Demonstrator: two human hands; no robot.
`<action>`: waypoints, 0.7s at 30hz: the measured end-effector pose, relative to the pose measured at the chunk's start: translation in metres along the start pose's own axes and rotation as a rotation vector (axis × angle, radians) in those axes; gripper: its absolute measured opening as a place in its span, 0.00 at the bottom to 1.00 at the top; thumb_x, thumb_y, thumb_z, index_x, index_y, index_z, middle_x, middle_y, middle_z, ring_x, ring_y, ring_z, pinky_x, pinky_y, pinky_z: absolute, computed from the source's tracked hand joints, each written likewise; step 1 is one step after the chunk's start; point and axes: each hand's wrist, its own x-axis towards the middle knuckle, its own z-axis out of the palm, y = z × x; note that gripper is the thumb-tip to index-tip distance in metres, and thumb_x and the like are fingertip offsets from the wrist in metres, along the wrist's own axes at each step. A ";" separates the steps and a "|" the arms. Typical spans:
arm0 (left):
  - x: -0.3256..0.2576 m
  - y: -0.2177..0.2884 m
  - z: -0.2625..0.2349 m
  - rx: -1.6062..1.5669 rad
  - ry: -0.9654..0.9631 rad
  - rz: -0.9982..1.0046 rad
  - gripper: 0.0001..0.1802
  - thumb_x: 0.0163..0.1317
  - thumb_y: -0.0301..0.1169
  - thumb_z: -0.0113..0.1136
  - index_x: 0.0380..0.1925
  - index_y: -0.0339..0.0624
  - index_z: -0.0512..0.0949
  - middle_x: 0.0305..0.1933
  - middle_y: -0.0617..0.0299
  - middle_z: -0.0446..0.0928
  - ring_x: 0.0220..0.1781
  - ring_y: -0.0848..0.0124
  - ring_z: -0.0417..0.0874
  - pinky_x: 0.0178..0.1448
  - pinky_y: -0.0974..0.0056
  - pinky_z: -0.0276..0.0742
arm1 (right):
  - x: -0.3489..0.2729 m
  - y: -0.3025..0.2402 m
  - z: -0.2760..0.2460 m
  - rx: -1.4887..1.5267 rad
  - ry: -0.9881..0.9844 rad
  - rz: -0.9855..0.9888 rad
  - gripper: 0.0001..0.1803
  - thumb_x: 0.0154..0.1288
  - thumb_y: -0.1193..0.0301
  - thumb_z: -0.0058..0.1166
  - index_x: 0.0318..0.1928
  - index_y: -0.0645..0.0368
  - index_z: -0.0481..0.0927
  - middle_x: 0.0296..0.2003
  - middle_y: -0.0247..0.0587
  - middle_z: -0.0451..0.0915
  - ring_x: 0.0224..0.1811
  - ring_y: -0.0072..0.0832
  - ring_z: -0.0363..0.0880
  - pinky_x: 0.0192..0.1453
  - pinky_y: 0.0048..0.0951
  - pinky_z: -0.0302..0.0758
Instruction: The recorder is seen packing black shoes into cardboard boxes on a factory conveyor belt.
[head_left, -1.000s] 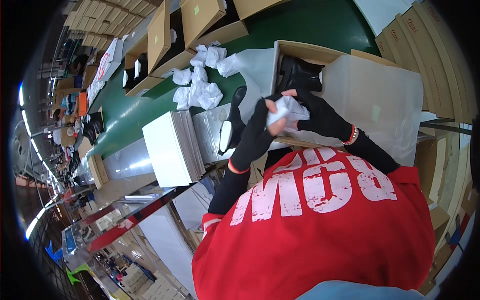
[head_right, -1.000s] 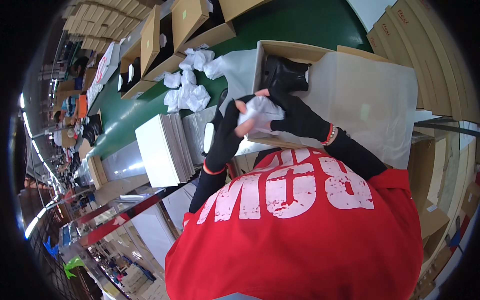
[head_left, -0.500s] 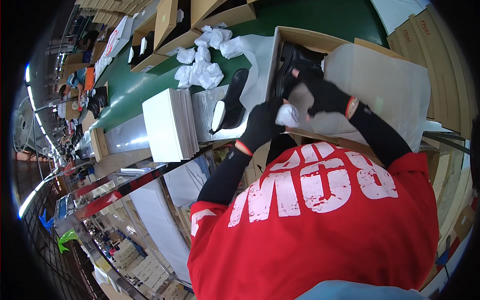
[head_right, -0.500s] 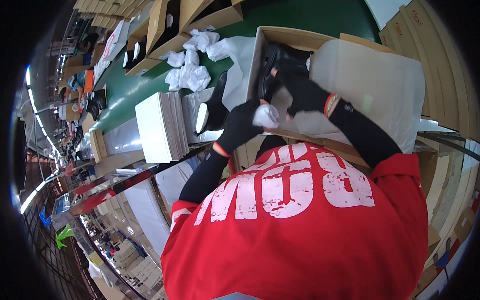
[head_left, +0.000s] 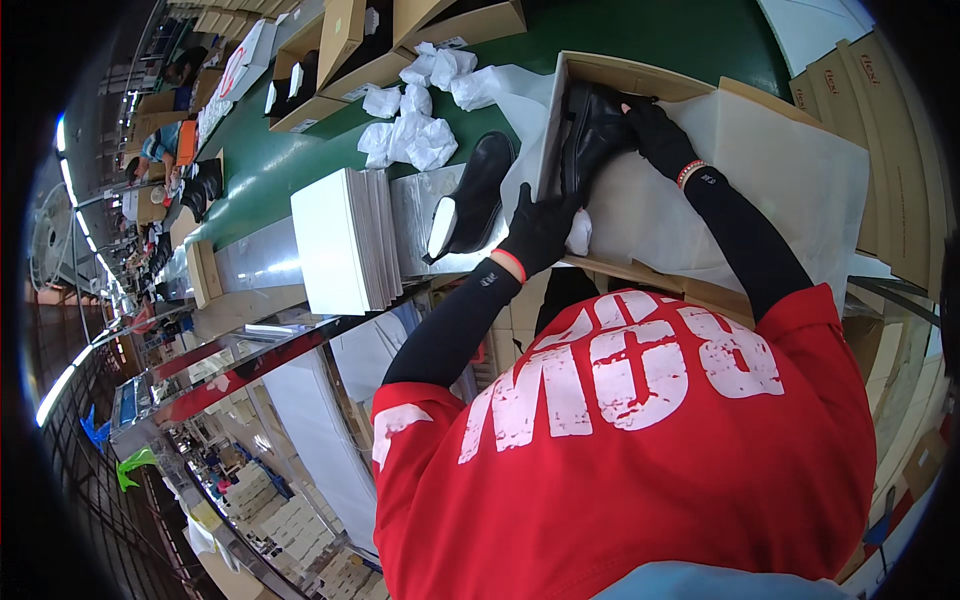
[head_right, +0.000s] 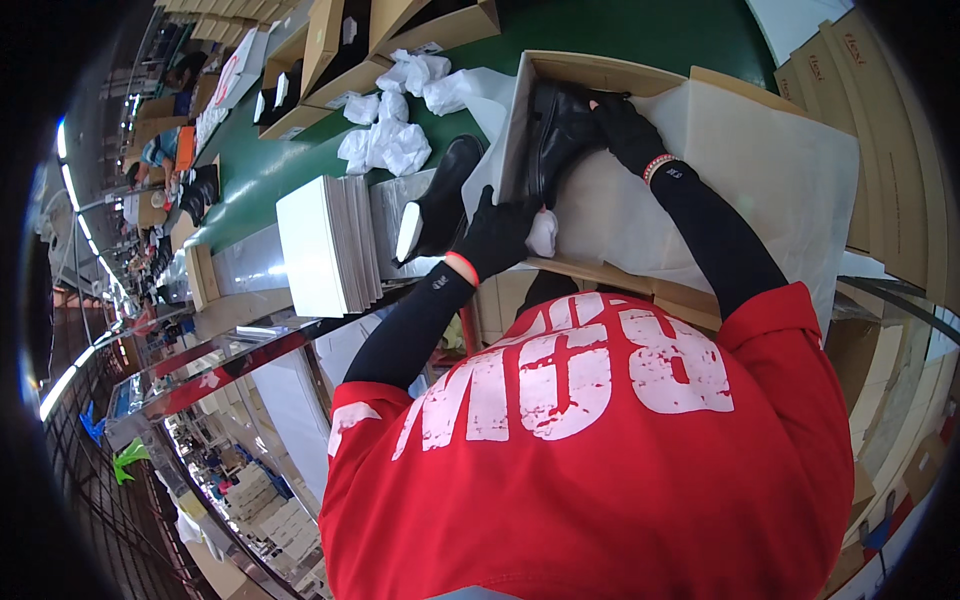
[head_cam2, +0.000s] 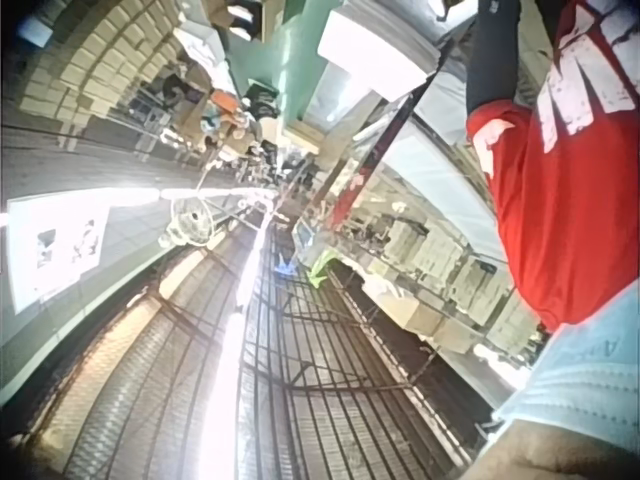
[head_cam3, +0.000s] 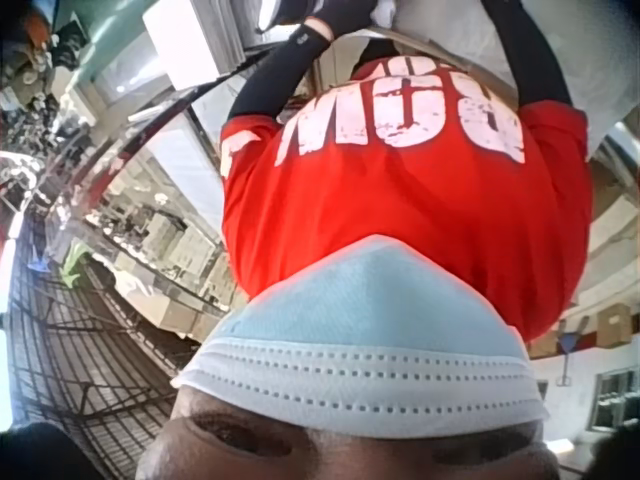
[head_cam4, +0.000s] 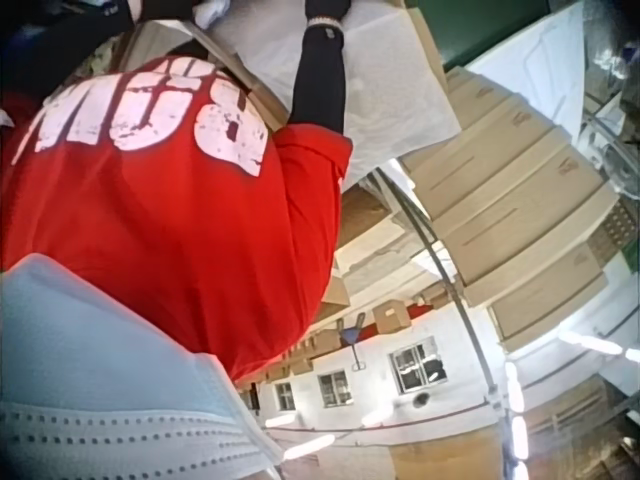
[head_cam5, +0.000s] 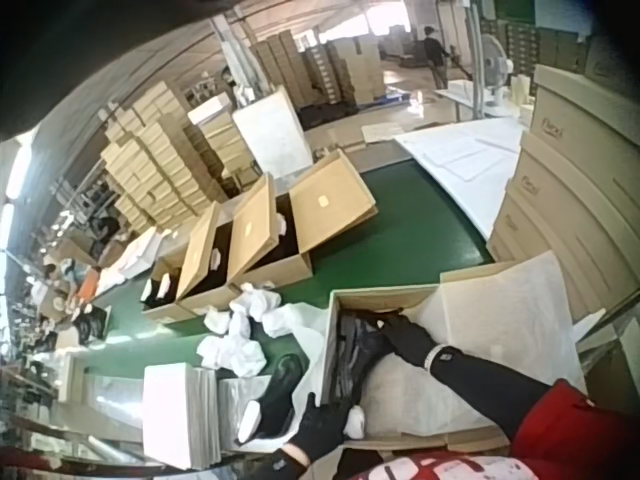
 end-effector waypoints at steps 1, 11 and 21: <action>0.003 0.000 0.007 0.060 -0.021 -0.006 0.29 0.54 0.35 0.62 0.59 0.54 0.69 0.42 0.62 0.79 0.44 0.64 0.82 0.64 0.37 0.55 | -0.002 -0.001 0.001 0.014 -0.024 0.009 0.45 0.49 0.82 0.57 0.69 0.49 0.57 0.65 0.45 0.61 0.62 0.47 0.65 0.60 0.40 0.72; 0.005 -0.006 0.023 0.169 -0.005 0.040 0.27 0.48 0.34 0.65 0.53 0.63 0.77 0.49 0.62 0.78 0.51 0.66 0.78 0.68 0.35 0.52 | 0.000 0.001 0.002 -0.085 0.013 -0.005 0.45 0.51 0.74 0.61 0.70 0.51 0.56 0.58 0.52 0.66 0.50 0.45 0.72 0.49 0.42 0.77; 0.022 -0.036 -0.064 0.011 0.715 -0.129 0.22 0.46 0.41 0.72 0.37 0.41 0.77 0.35 0.55 0.78 0.38 0.55 0.80 0.41 0.56 0.73 | -0.048 -0.057 -0.071 0.360 0.105 -0.085 0.36 0.57 0.66 0.64 0.66 0.53 0.65 0.62 0.42 0.70 0.66 0.38 0.66 0.67 0.35 0.65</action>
